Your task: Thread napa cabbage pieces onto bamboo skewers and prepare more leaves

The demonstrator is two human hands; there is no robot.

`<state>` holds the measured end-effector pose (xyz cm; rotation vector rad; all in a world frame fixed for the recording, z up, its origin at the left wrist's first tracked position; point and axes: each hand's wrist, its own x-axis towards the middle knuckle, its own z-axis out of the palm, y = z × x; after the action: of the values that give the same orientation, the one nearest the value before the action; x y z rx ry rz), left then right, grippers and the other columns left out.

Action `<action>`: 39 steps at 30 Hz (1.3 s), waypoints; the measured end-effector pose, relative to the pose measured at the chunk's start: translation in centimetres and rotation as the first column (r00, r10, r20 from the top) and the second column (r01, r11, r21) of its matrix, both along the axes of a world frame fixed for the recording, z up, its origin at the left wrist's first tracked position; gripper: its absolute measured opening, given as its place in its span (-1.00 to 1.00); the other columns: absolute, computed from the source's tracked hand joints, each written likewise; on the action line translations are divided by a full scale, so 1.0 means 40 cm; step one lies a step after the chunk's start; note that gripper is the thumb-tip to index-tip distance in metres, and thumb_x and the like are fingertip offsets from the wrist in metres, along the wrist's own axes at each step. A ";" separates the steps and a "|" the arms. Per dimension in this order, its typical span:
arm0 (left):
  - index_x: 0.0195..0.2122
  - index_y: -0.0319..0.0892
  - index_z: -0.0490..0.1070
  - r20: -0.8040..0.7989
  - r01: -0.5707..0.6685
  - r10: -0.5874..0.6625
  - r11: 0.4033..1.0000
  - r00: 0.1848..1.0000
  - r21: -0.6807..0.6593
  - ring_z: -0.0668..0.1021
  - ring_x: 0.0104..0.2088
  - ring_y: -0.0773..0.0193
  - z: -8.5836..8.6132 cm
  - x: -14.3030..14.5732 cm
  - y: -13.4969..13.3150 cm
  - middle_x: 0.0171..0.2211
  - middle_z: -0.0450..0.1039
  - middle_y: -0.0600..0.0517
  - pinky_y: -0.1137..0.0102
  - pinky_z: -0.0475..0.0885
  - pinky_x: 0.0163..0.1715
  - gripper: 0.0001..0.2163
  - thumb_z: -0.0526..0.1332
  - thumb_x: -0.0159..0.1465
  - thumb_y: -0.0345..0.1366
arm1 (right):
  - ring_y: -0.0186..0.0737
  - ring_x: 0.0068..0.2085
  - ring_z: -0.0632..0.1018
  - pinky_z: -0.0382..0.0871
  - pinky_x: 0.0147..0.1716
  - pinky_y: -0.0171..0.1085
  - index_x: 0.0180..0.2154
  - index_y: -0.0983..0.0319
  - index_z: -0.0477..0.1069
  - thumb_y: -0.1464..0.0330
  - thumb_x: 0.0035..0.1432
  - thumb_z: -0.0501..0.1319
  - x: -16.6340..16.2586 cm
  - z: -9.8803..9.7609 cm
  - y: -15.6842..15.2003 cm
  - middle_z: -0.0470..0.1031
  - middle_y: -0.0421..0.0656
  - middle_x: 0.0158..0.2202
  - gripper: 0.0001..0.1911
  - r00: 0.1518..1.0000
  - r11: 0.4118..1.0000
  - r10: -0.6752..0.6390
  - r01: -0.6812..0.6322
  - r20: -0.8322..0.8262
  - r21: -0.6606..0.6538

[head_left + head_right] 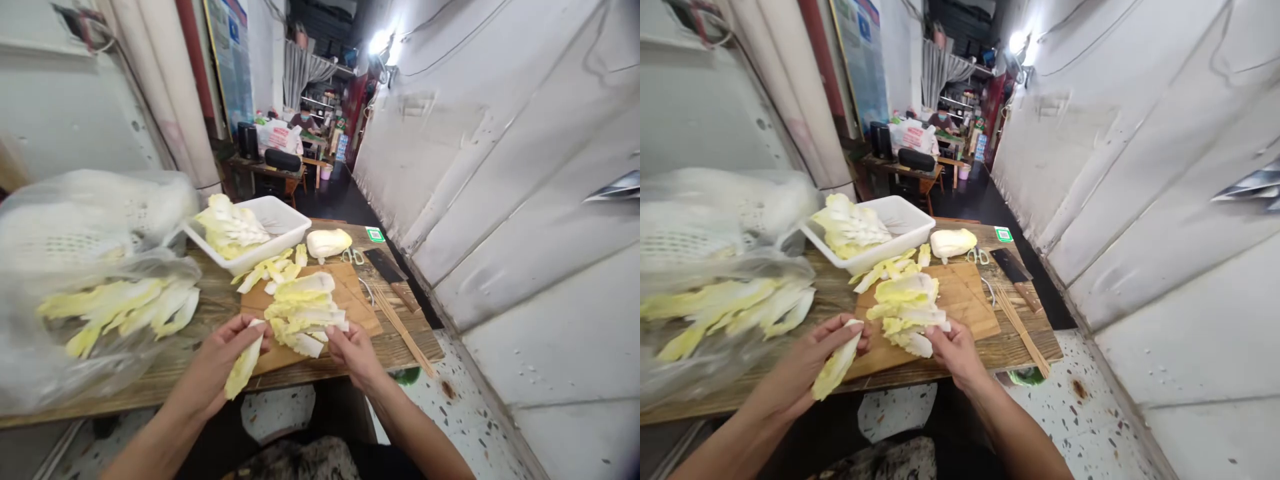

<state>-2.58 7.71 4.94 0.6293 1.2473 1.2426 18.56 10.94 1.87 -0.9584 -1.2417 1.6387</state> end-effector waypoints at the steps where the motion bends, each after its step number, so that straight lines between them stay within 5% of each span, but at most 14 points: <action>1: -0.48 -0.20 0.37 0.021 -0.014 0.015 0.999 1.000 -0.045 0.45 -0.52 0.44 0.000 -0.009 -0.016 -0.56 0.46 0.12 0.62 0.34 -0.53 -0.56 0.51 -0.22 -0.04 | -0.52 -0.64 -0.07 -0.18 -0.69 -0.43 -0.41 0.23 0.28 -0.01 0.06 0.29 -0.012 -0.008 -0.004 -0.06 -0.44 -0.65 -0.56 1.000 1.000 0.004 -0.004 0.014 -0.005; 5: -0.46 -0.17 0.35 -0.050 -0.138 0.136 0.989 0.990 -0.055 0.45 -0.52 0.42 0.004 -0.049 -0.062 -0.60 0.45 0.14 0.61 0.35 -0.50 -0.47 0.53 -0.31 0.01 | -0.50 -0.65 -0.02 -0.13 -0.69 -0.41 -0.53 0.20 0.17 -0.02 0.08 0.27 -0.031 -0.020 -0.017 -0.04 -0.42 -0.68 -0.51 0.997 1.000 0.010 -0.011 0.081 0.016; 10: -0.28 -0.19 0.45 -0.064 -0.180 0.176 0.983 0.982 -0.046 0.49 -0.49 0.35 0.005 -0.071 -0.087 -0.52 0.52 0.04 0.53 0.41 -0.48 -0.42 0.41 -0.17 0.18 | -0.38 -0.51 0.31 0.20 -0.51 -0.39 -0.48 0.27 0.41 0.10 0.10 0.30 -0.017 0.014 -0.033 0.32 -0.28 -0.58 -0.64 0.985 0.991 -0.050 0.029 0.163 0.127; 15: -0.20 -0.07 0.45 -0.226 -0.212 0.250 0.961 0.941 0.179 0.57 -0.28 0.29 -0.001 -0.061 -0.095 -0.30 0.55 0.08 0.49 0.48 -0.27 -0.54 0.48 -0.10 -0.05 | -0.17 -0.27 0.58 0.43 -0.27 -0.29 -0.23 0.22 0.58 0.26 0.24 0.20 0.016 0.031 -0.065 0.60 -0.16 -0.33 -0.78 0.903 0.900 -0.113 -0.084 0.415 0.428; 21: -0.27 -0.05 0.55 -0.572 0.006 0.128 0.974 0.810 0.226 0.58 -0.27 0.16 0.005 -0.041 -0.113 -0.30 0.57 0.01 0.34 0.49 -0.25 -0.74 0.32 0.11 -0.02 | -0.24 -0.30 0.64 0.50 -0.28 -0.33 0.00 0.18 0.50 0.39 0.28 0.16 0.063 0.064 -0.102 0.64 -0.11 -0.21 -0.72 0.836 0.728 -0.157 -0.262 0.526 0.633; 25: -0.32 0.04 0.49 -0.718 0.152 0.243 0.886 0.653 0.439 0.54 -0.22 0.22 -0.008 -0.025 -0.131 -0.30 0.51 0.10 0.36 0.42 -0.15 -0.94 0.23 0.23 -0.25 | -0.32 -0.40 0.60 0.44 -0.40 -0.39 0.03 0.19 0.47 0.38 0.32 0.12 0.101 0.085 -0.115 0.63 -0.15 -0.31 -0.72 0.777 0.688 -0.124 -0.381 0.617 0.618; 35: -0.10 0.11 0.43 -0.916 0.468 0.259 0.797 0.308 0.382 0.59 -0.26 0.22 0.013 -0.053 -0.164 -0.28 0.57 0.12 0.38 0.48 -0.15 -0.76 0.15 0.25 -0.34 | -0.38 -0.57 0.36 0.19 -0.56 -0.36 0.12 0.24 0.32 0.37 0.38 0.01 0.160 0.086 -0.156 0.38 -0.29 -0.53 -0.67 0.645 0.531 -0.214 -0.553 0.733 0.642; 39: -0.06 0.09 0.44 -0.916 0.542 0.304 0.739 0.263 0.401 0.62 -0.22 0.24 0.027 -0.060 -0.170 -0.24 0.61 0.11 0.38 0.53 -0.13 -0.70 0.17 0.22 -0.40 | -0.35 -0.58 0.33 0.14 -0.60 -0.32 0.16 0.26 0.27 0.35 0.40 -0.03 0.167 0.100 -0.165 0.32 -0.29 -0.56 -0.64 0.632 0.496 -0.254 -0.564 0.732 0.660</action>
<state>-4.98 0.90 6.03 2.3393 1.6106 1.0886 25.22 4.34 5.88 -0.8350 -2.5052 0.3737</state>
